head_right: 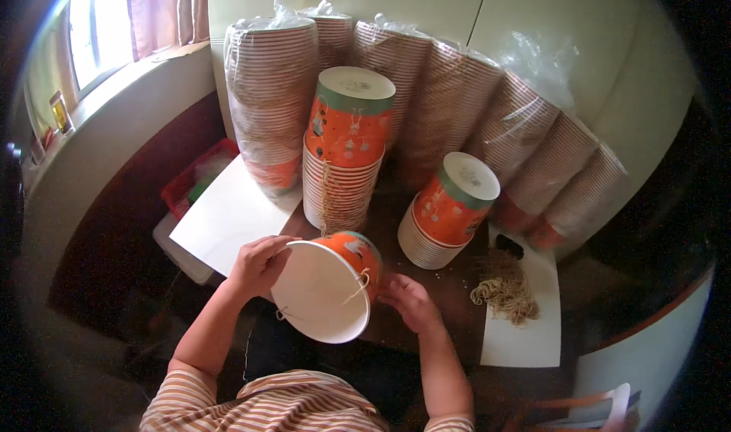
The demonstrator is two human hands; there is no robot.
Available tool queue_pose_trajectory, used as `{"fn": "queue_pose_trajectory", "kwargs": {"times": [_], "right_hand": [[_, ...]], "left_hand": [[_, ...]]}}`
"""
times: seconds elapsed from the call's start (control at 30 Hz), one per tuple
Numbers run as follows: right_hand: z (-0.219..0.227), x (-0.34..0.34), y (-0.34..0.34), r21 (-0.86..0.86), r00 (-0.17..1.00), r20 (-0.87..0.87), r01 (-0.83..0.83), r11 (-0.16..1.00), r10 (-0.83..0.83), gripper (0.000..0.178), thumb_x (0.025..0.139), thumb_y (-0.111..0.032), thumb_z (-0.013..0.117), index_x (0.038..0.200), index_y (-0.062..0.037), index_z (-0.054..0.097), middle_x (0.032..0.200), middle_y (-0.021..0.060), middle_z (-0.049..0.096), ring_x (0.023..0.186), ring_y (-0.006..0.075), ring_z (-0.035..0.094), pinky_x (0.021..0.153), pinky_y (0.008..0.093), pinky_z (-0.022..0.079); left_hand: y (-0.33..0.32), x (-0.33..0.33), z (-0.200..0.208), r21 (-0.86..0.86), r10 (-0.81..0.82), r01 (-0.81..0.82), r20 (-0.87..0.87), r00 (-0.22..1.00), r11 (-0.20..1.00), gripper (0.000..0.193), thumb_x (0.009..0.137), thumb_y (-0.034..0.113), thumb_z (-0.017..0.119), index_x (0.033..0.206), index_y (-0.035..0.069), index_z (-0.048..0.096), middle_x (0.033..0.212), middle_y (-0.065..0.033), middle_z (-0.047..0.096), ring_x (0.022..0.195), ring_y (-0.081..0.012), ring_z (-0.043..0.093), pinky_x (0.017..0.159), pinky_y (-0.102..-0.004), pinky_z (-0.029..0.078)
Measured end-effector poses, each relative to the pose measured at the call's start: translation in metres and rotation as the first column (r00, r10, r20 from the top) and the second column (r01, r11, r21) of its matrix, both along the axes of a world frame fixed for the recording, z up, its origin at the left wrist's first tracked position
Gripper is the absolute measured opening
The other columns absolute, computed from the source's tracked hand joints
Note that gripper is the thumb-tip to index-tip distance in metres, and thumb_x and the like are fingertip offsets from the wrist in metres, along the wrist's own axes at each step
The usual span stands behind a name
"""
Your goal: Tie thin strings onto the sides of decorative paper buckets to create handles.
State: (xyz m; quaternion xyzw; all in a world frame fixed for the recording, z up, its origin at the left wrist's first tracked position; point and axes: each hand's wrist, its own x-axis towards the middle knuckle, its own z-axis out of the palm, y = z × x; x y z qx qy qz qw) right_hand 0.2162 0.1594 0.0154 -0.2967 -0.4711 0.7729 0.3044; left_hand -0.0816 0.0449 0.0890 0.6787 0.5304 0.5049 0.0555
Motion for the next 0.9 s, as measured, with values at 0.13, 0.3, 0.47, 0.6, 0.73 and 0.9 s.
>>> {"fn": "queue_pose_trajectory", "kwargs": {"times": [0.13,0.3,0.47,0.6,0.73,0.9], "right_hand": [[0.027,-0.002,-0.007,0.092,0.995,-0.092,0.052,0.994,-0.043,0.035,0.085,-0.009,0.063,0.118,-0.0019,0.053,0.106,0.0071,0.062,0.092,0.0167,0.061,0.081,0.0302,0.049],[0.058,-0.003,-0.015,0.3,0.979,-0.15,0.182,0.936,-0.142,0.026,0.079,0.005,0.063,0.102,-0.0036,0.055,0.097,0.0037,0.063,0.082,0.0099,0.059,0.069,0.0222,0.048],[0.071,-0.005,-0.028,0.465,0.957,-0.228,0.269,0.843,-0.18,0.027,0.08,0.001,0.069,0.102,-0.0038,0.054,0.101,0.0048,0.062,0.088,0.0109,0.059,0.075,0.0246,0.048],[0.083,-0.011,-0.039,0.625,0.912,-0.28,0.409,0.665,-0.298,0.027,0.083,-0.004,0.07,0.104,-0.0031,0.053,0.107,0.0065,0.061,0.093,0.0124,0.059,0.083,0.0276,0.048],[0.095,-0.02,-0.049,0.672,0.862,-0.271,0.488,0.557,-0.428,0.024,0.084,-0.01,0.07,0.098,-0.0039,0.052,0.099,0.0039,0.059,0.088,0.011,0.057,0.08,0.0264,0.047],[0.089,-0.018,-0.046,0.642,0.743,-0.373,0.639,0.423,-0.556,0.022,0.086,-0.013,0.068,0.096,-0.0029,0.051,0.1,0.0033,0.058,0.092,0.0097,0.052,0.087,0.0261,0.042]], "left_hand": [[0.005,0.004,0.006,0.245,0.015,-0.002,-0.053,0.998,0.969,0.023,0.077,-0.006,0.059,0.1,-0.002,0.06,0.09,-0.0135,0.067,0.072,-0.0299,0.066,0.06,-0.0331,0.053],[0.007,0.004,0.001,0.321,0.027,0.009,-0.106,0.994,0.947,0.027,0.077,-0.008,0.058,0.103,-0.002,0.06,0.095,-0.014,0.067,0.079,-0.0305,0.066,0.066,-0.0329,0.054],[0.001,0.024,-0.001,0.194,-0.034,-0.057,0.435,0.9,0.979,0.053,0.087,0.012,0.061,0.133,0.001,0.041,0.135,-0.015,0.046,0.125,-0.0274,0.044,0.102,-0.0386,0.035],[-0.017,0.045,-0.037,0.132,-0.445,0.595,0.792,0.418,0.793,0.059,0.088,0.022,0.063,0.136,-0.002,0.037,0.133,-0.0094,0.045,0.126,-0.0179,0.039,0.104,-0.0347,0.032],[-0.024,0.065,-0.028,0.032,-0.213,0.215,0.339,0.916,0.976,0.03,0.081,0.003,0.068,0.11,0.003,0.061,0.096,-0.0094,0.063,0.079,-0.0163,0.061,0.067,-0.0268,0.049],[-0.023,0.071,-0.022,0.087,-0.015,-0.018,0.361,0.933,0.996,0.018,0.081,-0.005,0.062,0.096,0.004,0.066,0.071,-0.0083,0.06,0.06,-0.0176,0.059,0.055,-0.026,0.046]]}}
